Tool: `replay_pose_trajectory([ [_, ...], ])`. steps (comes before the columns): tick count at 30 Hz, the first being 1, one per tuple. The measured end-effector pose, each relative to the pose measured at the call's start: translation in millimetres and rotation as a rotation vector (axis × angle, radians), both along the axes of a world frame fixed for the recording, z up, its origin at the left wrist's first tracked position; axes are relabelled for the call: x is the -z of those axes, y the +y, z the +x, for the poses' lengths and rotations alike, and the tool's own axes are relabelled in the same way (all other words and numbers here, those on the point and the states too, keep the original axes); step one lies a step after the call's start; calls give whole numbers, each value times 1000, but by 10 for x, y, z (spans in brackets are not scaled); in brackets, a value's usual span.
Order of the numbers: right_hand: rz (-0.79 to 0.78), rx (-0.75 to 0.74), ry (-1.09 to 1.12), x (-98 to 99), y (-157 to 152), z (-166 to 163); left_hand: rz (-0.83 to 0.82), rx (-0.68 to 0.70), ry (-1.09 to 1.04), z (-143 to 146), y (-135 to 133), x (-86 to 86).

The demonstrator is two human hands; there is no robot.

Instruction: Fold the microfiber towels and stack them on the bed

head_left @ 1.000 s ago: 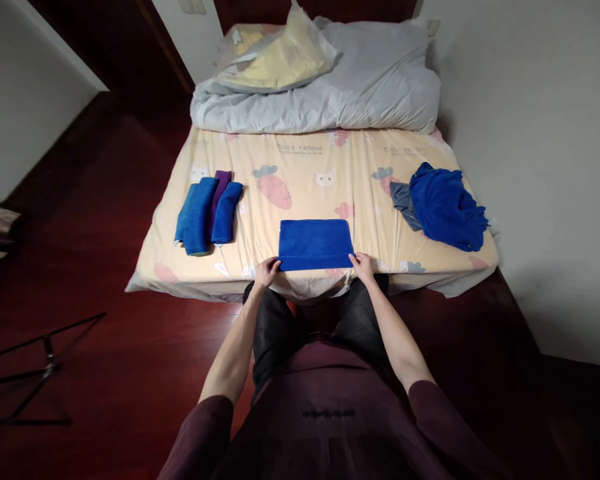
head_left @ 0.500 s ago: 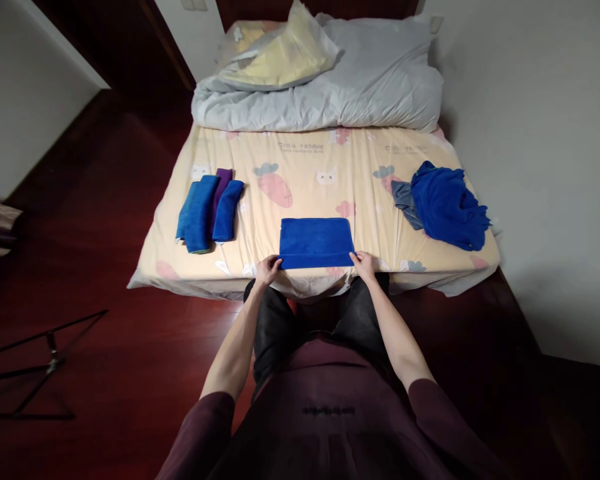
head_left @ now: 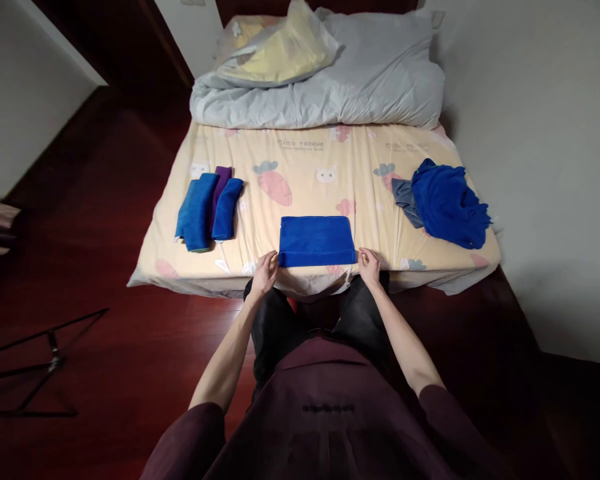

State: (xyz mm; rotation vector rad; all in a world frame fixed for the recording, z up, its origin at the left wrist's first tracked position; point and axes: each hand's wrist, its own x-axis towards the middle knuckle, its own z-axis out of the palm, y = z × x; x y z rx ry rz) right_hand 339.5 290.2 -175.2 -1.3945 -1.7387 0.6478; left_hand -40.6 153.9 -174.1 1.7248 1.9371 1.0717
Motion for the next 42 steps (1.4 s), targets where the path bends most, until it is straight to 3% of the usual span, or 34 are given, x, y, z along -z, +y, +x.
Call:
replay_pose_trajectory([
  [4,92,-321,-134,-143,-125,-69,-16,237,143,110,22,-65],
  [7,113,-421,-237,-141,-141,-138,-72,291,206,189,128,-27],
  [15,87,-404,-382,-2,-52,-168,-190,208,297,211,329,138],
  [23,28,-327,-376,78,151,-299,-192,194,274,156,461,147],
  [32,-3,-386,-257,42,74,-136,-199,210,261,169,258,87],
  [36,-100,-262,-67,110,13,-30,-163,213,133,125,123,142],
  [42,-104,-215,56,165,75,-15,-88,38,-137,-50,123,168],
])
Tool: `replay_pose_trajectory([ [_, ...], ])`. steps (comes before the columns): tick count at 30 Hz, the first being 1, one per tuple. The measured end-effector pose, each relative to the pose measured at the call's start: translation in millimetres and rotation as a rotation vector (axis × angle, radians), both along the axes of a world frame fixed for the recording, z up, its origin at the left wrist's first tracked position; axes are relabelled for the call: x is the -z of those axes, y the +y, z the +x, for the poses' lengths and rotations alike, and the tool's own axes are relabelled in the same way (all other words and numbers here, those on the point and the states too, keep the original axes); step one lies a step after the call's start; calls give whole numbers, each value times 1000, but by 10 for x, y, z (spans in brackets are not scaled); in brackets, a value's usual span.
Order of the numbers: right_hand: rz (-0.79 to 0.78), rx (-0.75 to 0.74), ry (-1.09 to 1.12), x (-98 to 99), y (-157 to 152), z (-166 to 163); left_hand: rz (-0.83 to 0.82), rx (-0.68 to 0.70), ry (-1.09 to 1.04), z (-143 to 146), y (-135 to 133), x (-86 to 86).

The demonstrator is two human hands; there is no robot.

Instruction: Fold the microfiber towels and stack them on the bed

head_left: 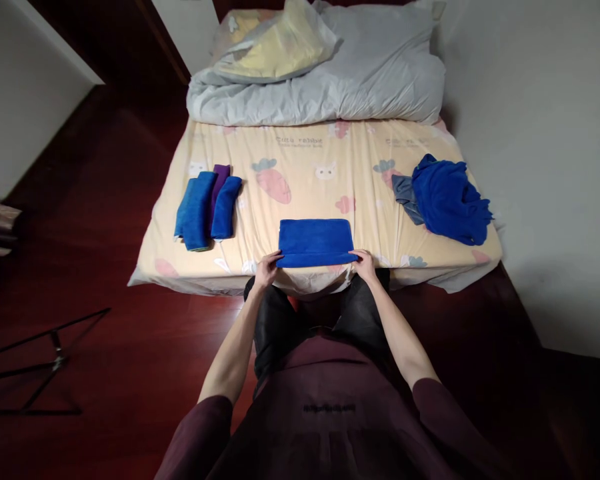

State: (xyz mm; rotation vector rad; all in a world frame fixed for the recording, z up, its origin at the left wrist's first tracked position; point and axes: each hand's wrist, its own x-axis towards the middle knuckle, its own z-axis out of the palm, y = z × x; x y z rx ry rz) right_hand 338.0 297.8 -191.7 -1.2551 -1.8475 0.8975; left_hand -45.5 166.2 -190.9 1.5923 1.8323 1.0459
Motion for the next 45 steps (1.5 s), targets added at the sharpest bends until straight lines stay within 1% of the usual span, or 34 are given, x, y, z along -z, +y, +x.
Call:
replay_pose_trajectory([
  [4,-21,17,14,34,-3,4,4,-48,-40,-34,9,-8],
  [9,-65,39,19,83,30,24,-40,-88,-61,0,47,28],
  [17,-104,27,0,118,63,46,-108,-152,-28,-20,110,54],
  [21,-76,42,9,112,62,34,-115,-171,-26,-21,115,56],
  [25,-25,89,-62,76,63,20,-100,-207,-25,-16,121,78],
  [32,20,82,-98,21,49,10,-87,-213,-30,-14,116,110],
  [40,37,88,-101,12,55,7,-80,-211,-48,-19,101,94],
  [45,44,66,-103,22,68,20,-73,-220,-54,-10,92,80],
])
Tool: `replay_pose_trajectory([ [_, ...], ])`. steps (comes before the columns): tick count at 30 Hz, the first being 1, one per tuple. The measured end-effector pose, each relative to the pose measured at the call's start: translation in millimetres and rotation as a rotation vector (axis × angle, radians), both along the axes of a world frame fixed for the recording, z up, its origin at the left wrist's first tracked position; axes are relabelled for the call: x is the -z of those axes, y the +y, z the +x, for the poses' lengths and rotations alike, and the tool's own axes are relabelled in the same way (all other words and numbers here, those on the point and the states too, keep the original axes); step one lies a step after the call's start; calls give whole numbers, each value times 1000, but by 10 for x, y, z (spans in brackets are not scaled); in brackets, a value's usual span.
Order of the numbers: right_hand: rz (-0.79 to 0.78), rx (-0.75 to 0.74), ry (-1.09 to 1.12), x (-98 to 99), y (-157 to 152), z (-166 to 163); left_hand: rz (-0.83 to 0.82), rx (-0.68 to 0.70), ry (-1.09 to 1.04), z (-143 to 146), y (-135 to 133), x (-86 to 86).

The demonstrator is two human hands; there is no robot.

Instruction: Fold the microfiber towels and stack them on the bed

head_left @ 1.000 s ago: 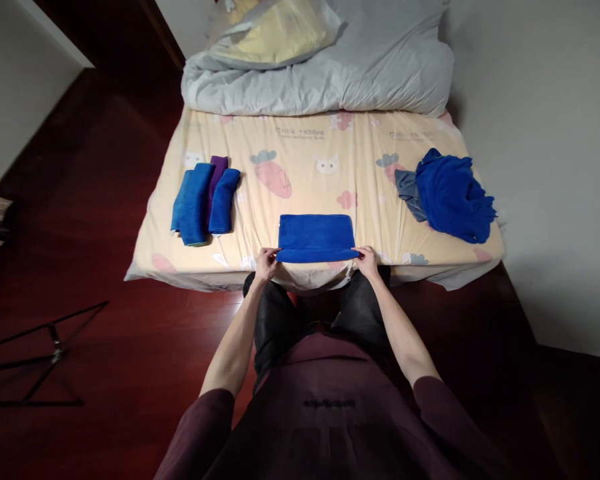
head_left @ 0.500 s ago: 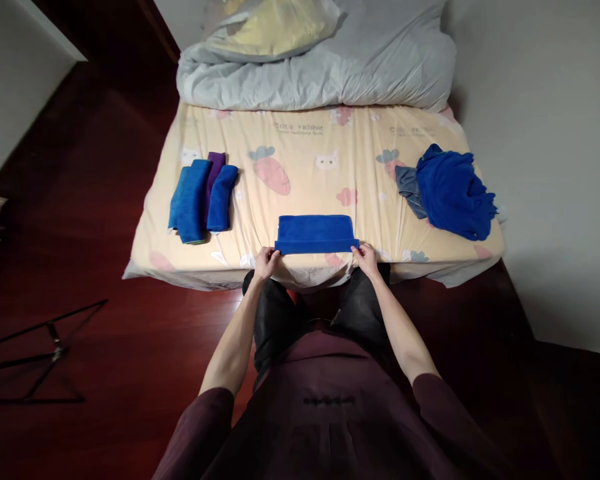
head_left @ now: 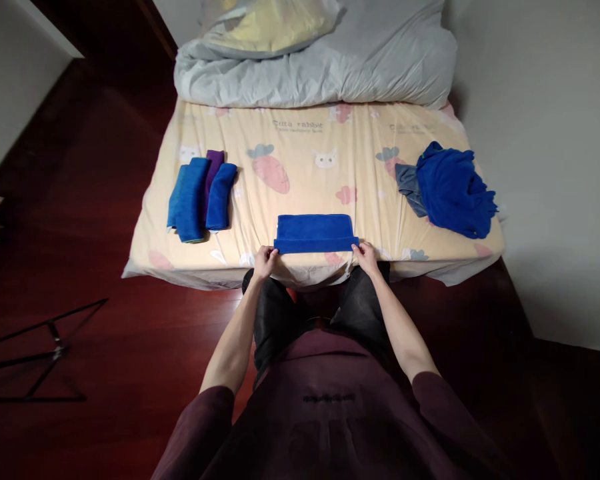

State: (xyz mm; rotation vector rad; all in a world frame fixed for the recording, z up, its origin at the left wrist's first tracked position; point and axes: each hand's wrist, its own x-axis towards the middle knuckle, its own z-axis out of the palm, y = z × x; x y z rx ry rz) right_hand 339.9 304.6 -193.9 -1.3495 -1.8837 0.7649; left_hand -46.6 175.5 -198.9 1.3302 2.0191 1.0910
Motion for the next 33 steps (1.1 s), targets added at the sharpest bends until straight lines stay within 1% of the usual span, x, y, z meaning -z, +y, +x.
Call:
replay_pose_trajectory([
  [11,-19,14,7,0,0,-14,4,11,-12,-16,-4,12],
  [21,-14,41,32,-38,-15,-43,-30,-40,-48,19,1,-49],
  [27,-33,72,-16,-76,-8,-69,-48,-34,-75,30,1,-87],
  [33,-39,77,-22,-91,-2,-74,-51,-38,-54,36,5,-99],
])
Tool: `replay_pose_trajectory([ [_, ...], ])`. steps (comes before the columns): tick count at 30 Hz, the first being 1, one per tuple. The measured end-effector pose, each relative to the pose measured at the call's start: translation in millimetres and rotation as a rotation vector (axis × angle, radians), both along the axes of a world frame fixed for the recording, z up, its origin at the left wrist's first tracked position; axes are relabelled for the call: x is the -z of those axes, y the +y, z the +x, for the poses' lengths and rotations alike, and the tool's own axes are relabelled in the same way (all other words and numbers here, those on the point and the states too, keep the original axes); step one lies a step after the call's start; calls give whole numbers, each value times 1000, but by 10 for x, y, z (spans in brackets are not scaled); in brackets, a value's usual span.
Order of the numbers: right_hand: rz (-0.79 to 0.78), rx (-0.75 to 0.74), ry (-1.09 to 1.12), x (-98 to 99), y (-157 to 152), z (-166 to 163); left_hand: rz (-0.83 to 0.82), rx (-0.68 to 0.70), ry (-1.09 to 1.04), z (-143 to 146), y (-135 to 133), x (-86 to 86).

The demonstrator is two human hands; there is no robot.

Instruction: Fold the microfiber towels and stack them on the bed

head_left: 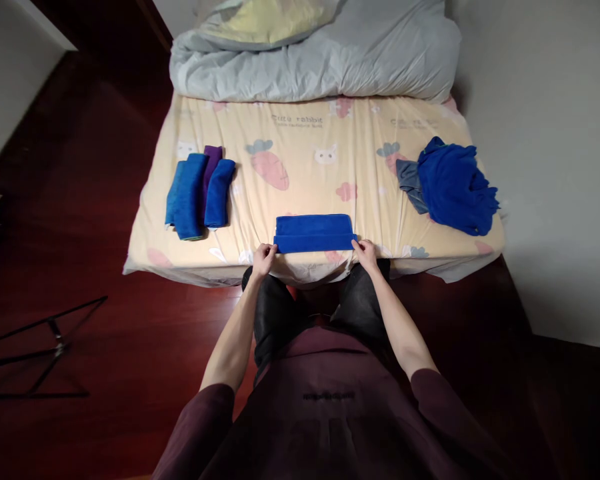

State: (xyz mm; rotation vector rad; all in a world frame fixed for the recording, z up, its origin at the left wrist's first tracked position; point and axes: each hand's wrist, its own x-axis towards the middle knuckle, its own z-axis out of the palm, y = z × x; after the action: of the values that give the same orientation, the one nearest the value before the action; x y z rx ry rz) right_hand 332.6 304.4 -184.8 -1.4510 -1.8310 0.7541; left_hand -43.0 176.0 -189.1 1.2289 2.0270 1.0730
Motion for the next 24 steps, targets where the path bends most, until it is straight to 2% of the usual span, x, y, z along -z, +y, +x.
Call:
replay_pose_trajectory([
  [7,2,-1,32,29,10,-6,-7,8,9,7,11,-21],
  [11,-43,56,58,34,16,-2,-23,-59,-55,41,-16,-65],
  [14,-56,142,99,-21,-26,10,-25,-127,-107,85,-81,-142],
  [16,16,162,97,-100,-87,9,31,-123,-66,120,-126,-216],
  [18,125,108,65,-205,-159,-9,108,-73,30,158,-148,-300],
  [20,206,-18,10,-313,-221,-49,166,31,131,196,-132,-377],
  [24,239,-321,-138,-410,-255,-155,156,374,266,259,-9,-422],
])
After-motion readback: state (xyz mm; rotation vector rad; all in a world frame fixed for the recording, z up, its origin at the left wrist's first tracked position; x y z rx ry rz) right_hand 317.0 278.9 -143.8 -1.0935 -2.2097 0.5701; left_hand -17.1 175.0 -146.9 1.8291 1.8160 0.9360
